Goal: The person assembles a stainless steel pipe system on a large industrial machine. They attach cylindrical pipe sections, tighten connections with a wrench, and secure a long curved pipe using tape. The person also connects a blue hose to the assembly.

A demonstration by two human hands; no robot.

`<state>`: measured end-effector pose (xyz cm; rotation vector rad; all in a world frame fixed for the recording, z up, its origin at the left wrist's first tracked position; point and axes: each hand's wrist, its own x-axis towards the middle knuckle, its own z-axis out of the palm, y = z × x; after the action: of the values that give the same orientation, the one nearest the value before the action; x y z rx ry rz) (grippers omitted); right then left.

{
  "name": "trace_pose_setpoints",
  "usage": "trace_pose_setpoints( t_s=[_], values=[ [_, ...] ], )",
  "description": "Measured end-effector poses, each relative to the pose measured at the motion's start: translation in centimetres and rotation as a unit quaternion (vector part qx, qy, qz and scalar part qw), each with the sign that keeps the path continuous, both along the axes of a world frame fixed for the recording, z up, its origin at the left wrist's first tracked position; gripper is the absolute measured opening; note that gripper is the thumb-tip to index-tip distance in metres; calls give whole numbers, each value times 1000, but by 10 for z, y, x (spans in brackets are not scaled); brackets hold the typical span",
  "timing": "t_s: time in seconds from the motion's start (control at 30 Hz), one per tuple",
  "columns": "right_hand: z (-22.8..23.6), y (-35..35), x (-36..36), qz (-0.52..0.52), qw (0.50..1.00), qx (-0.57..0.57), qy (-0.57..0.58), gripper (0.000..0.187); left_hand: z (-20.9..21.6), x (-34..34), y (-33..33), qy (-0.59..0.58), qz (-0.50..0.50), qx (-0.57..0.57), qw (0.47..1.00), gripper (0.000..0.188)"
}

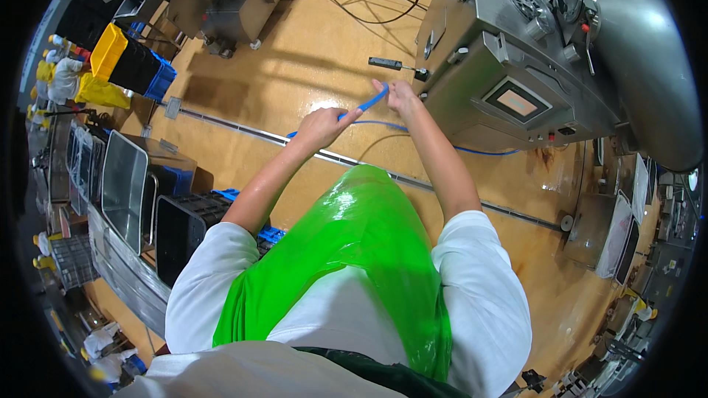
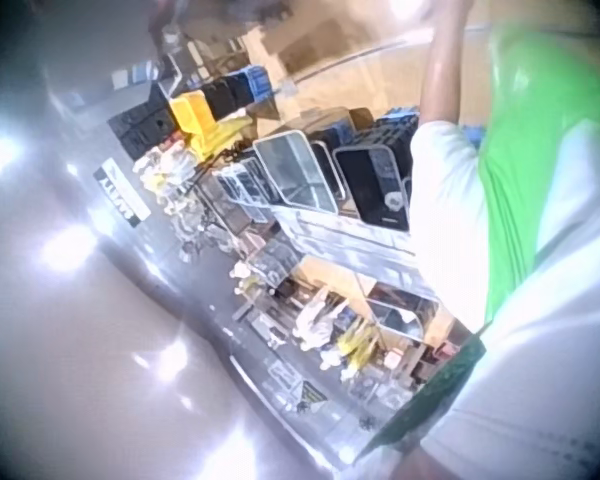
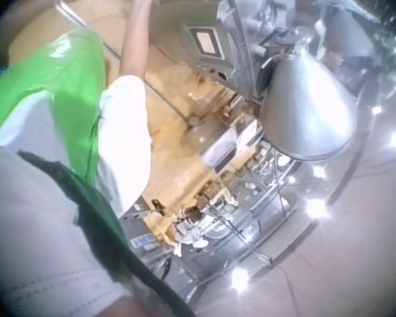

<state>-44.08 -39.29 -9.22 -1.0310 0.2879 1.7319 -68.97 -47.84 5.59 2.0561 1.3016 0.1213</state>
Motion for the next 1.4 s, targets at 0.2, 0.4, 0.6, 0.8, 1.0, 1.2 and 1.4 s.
trace_pose_setpoints(
  t_s=[0.2,0.4,0.6,0.8,1.0,1.2,1.4],
  values=[
    [87,91,-16,167,970,148,-99,23,-12,12,36,-80,45,-10,996,71],
    [112,153,-10,104,986,127,-42,27,-22,33,89,-256,91,-31,962,61],
    [28,187,-23,107,991,66,-37,24,-29,27,157,-240,101,34,965,52],
    [21,152,-8,292,956,-23,-12,29,-6,51,216,-158,31,67,985,52],
    [-2,136,19,272,962,25,-5,16,-5,69,232,-183,-60,-79,978,45],
    [-11,139,27,218,971,-28,-90,12,-31,48,276,-138,-92,-167,972,44],
    [-35,169,-7,203,966,-96,-130,15,-72,7,340,-146,-115,-243,952,45]
  ],
)
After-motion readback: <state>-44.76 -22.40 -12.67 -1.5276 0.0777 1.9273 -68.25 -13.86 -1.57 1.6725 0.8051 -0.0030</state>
